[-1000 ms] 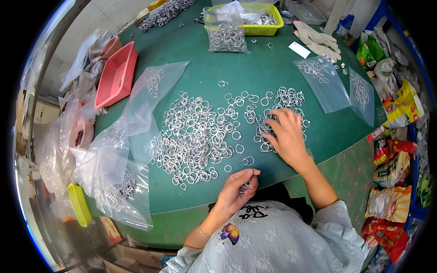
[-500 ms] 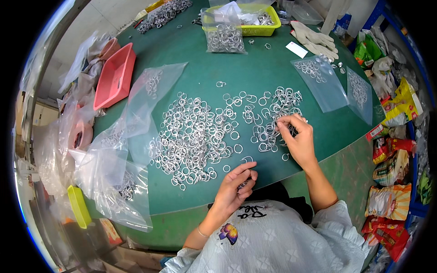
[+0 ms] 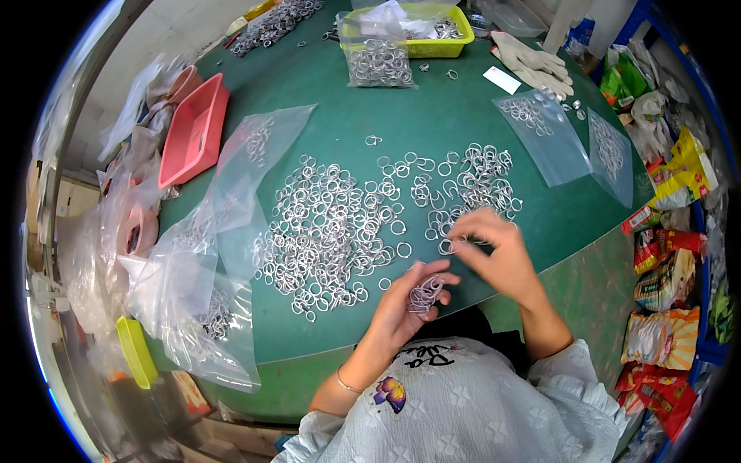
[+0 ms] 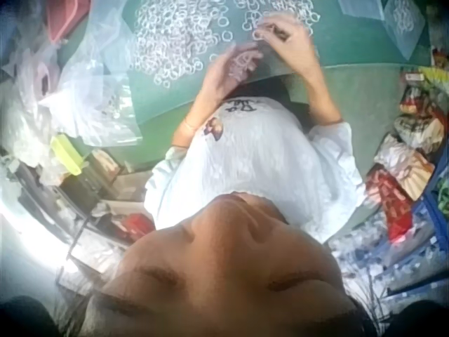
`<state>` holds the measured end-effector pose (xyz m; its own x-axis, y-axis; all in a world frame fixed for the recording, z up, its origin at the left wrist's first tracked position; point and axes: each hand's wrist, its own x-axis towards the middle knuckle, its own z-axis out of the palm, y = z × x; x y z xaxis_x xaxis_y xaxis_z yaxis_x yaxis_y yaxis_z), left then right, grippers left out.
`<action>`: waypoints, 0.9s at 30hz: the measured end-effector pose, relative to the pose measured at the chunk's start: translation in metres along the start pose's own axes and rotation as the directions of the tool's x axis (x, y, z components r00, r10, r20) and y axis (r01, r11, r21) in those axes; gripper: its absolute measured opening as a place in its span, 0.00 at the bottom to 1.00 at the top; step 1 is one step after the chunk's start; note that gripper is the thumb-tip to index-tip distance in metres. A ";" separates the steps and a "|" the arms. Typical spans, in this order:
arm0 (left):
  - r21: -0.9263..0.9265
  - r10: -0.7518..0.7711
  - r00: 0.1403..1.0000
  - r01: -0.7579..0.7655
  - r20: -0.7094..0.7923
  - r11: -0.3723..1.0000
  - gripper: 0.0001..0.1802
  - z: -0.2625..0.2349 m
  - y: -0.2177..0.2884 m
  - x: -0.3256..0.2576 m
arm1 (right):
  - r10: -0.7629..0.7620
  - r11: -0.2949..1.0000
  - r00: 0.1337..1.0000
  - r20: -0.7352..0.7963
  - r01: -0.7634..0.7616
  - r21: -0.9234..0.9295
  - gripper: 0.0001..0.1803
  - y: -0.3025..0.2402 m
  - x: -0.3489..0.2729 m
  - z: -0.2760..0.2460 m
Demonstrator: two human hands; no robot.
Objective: The person sorts small metal rings by hand, gathers them into groups, and puts them into small plastic bags.
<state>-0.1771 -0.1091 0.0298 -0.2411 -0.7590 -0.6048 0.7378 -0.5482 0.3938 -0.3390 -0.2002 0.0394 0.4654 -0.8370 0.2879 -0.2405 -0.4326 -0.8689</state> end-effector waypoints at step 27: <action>-0.087 0.048 0.986 -0.035 0.157 0.996 0.13 -0.017 -0.015 0.000 | -0.172 0.754 0.985 0.016 0.142 -0.641 0.07 0.044 0.019 0.003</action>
<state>-0.1774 -0.0952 0.0121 -0.3013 -0.8304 -0.4686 0.7979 -0.4886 0.3529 -0.3387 -0.2341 0.0052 0.5137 -0.7445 0.4264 -0.6610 -0.6603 -0.3565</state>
